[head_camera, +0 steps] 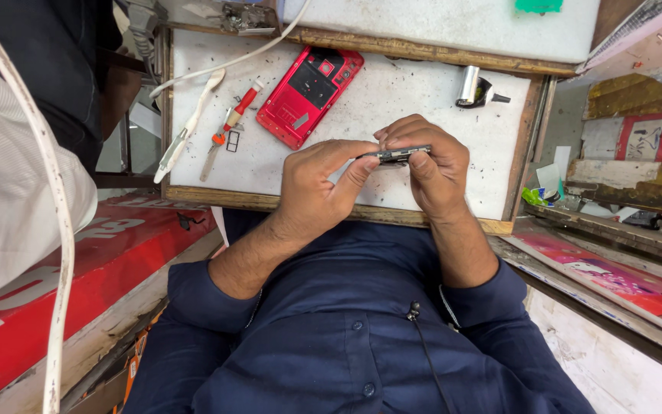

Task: The person works on a disassembled smartphone, using a screwdriver to remove and reinsert screws on the motherboard. They also handle the battery and other internal components, adjusting their positions on the workbench.

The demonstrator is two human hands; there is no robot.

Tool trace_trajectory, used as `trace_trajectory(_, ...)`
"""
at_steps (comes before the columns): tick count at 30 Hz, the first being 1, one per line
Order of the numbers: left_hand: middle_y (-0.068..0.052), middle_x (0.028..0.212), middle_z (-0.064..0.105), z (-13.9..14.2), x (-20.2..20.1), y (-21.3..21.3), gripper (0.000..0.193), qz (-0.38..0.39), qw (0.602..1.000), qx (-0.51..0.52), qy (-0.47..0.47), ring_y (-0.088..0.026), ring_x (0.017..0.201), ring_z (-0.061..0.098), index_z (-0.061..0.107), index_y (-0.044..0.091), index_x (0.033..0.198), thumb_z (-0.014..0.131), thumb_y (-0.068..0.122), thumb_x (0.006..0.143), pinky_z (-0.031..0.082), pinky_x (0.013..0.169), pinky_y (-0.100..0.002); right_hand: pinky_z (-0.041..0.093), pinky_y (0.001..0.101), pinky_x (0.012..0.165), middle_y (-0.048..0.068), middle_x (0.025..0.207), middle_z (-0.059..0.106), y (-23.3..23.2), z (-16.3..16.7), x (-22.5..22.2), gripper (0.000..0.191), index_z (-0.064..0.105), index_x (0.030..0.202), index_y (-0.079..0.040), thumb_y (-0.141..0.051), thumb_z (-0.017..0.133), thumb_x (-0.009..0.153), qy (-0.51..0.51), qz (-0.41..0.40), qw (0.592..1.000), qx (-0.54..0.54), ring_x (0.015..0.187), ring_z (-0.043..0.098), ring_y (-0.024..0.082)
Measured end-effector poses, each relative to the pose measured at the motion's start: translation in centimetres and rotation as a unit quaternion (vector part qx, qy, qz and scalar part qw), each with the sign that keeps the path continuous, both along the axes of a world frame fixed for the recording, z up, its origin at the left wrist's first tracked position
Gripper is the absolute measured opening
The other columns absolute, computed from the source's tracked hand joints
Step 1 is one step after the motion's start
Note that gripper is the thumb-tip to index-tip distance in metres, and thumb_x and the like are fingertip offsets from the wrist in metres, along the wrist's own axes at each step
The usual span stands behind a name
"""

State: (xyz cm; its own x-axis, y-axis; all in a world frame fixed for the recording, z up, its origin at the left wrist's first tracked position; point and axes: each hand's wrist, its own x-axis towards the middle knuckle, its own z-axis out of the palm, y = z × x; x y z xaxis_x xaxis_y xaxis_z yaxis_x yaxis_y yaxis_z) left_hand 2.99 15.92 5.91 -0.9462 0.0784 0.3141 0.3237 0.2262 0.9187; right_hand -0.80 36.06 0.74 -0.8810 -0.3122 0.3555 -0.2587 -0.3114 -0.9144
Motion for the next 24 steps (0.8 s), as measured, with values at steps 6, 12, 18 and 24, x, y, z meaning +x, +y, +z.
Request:
trace_trajectory(6, -0.011, 0.098, 0.077, 0.3, -0.8, -0.2, 0.015, 0.002, 1.000, 0.001, -0.016, -0.019, 0.090, 0.078, 0.071, 0.002, 0.111, 0.071, 0.015, 0.103, 0.061, 0.078, -0.030, 0.056, 0.0356, 0.094, 0.012, 0.106, 0.071, -0.1, 0.8, -1.1, 0.035, 0.070, 0.111, 0.000, -0.035, 0.064, 0.109, -0.011, -0.010, 0.998, 0.058, 0.102, 0.068, 0.022)
trace_trajectory(12, -0.008, 0.085, 0.076, -1.1, -1.4, -0.8, 0.013, -0.037, 0.992, -0.013, -0.123, -0.015, 0.077, 0.077, 0.068, 0.002, 0.101, 0.068, 0.015, 0.100, 0.061, 0.070, -0.029, 0.053, 0.0264, 0.076, 0.008, 0.091, 0.073, 1.6, 4.5, -6.7, 0.032, 0.074, 0.108, 0.000, -0.030, 0.064, 0.104, -0.061, 0.163, 0.936, 0.305, 0.085, 0.065, 0.013)
trace_trajectory(18, -0.010, 0.073, 0.072, -4.6, -1.2, 0.0, 0.017, -0.019, 0.976, -0.091, -0.195, -0.020, 0.064, 0.073, 0.068, 0.003, 0.094, 0.067, 0.020, 0.098, 0.055, 0.060, -0.035, 0.053, 0.0329, 0.073, 0.009, 0.087, 0.075, -1.0, 4.3, -9.7, 0.024, 0.076, 0.108, -0.007, -0.027, 0.068, 0.097, -0.026, 0.255, 0.828, 0.498, 0.078, 0.067, 0.018)
trace_trajectory(24, -0.008, 0.068, 0.071, -6.8, -2.1, -0.6, 0.021, -0.030, 0.959, -0.096, -0.264, -0.020, 0.056, 0.072, 0.065, 0.003, 0.088, 0.063, 0.020, 0.099, 0.055, 0.053, -0.035, 0.055, 0.0358, 0.077, 0.010, 0.092, 0.076, -2.4, 2.7, -8.6, 0.019, 0.077, 0.107, -0.010, -0.019, 0.072, 0.091, 0.019, 0.141, 0.861, 0.487, 0.084, 0.071, 0.025)
